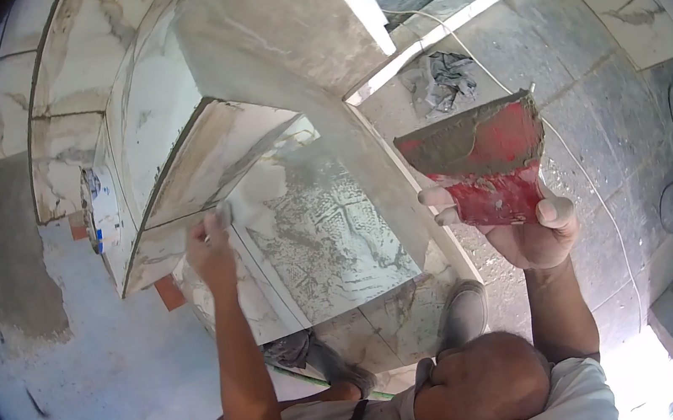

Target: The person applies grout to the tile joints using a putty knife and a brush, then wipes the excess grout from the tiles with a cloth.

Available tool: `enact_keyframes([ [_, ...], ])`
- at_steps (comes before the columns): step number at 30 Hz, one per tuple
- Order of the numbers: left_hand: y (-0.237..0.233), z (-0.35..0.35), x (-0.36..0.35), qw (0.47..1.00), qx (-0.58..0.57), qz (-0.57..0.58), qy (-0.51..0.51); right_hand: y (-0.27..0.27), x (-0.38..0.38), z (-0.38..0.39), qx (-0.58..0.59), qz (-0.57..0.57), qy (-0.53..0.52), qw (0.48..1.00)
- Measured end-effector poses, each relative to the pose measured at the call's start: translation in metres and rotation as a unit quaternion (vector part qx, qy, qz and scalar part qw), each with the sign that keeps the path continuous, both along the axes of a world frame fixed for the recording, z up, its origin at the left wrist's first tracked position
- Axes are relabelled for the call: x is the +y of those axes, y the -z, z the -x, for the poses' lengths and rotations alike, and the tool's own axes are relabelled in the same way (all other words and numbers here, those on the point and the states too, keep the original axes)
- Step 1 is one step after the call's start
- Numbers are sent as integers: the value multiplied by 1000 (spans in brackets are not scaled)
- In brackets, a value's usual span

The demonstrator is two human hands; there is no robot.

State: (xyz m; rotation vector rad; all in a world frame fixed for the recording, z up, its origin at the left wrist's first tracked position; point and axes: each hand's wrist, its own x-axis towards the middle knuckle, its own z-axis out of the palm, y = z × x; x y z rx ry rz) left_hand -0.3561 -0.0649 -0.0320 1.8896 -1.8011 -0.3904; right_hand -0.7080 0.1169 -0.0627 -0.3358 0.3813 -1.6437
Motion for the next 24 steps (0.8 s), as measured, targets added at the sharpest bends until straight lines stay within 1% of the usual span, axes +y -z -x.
enact_keyframes([
  [1,3,22,4,1000,13,-21,8,0,4,3,3,0,8,1000],
  [2,11,45,13,993,63,-40,96,-1,7,4,7,0,13,1000],
  [3,32,63,22,959,16,82,271,-2,10,3,8,1,18,1000],
  [4,24,100,42,950,96,-18,298,-2,13,1,11,-24,50,998],
  [5,14,127,60,905,196,-75,370,-4,14,1,15,-46,81,996],
  [6,13,148,77,903,188,-66,380,-10,15,2,18,-41,83,996],
  [7,13,160,86,902,180,-57,388,-20,16,4,29,-31,93,995],
  [8,13,158,84,901,183,-54,390,-26,18,6,40,-21,103,994],
  [10,13,138,68,918,136,106,358,-29,26,13,48,-15,113,992],
  [12,17,103,41,961,72,115,242,-29,35,16,53,-17,125,991],
  [13,24,92,32,961,74,113,243,-29,36,19,52,-7,119,992],
  [15,33,78,21,944,1,139,298,-29,36,16,52,4,110,993],
  [17,20,104,59,908,112,47,402,-30,31,9,43,-1,113,993],
  [18,20,118,88,888,215,-26,406,-34,31,7,43,0,112,993],
  [19,7,132,112,907,194,-105,358,-38,30,7,51,-4,115,992],
  [20,6,129,112,908,197,-100,355,-41,29,8,60,-8,116,991],
  [21,7,125,110,937,90,-7,337,-40,29,11,64,-6,114,991],
  [22,8,117,106,945,-20,80,316,-38,32,12,60,6,121,991],
  [24,4,82,72,967,17,140,214,-35,40,12,55,8,135,989],
])
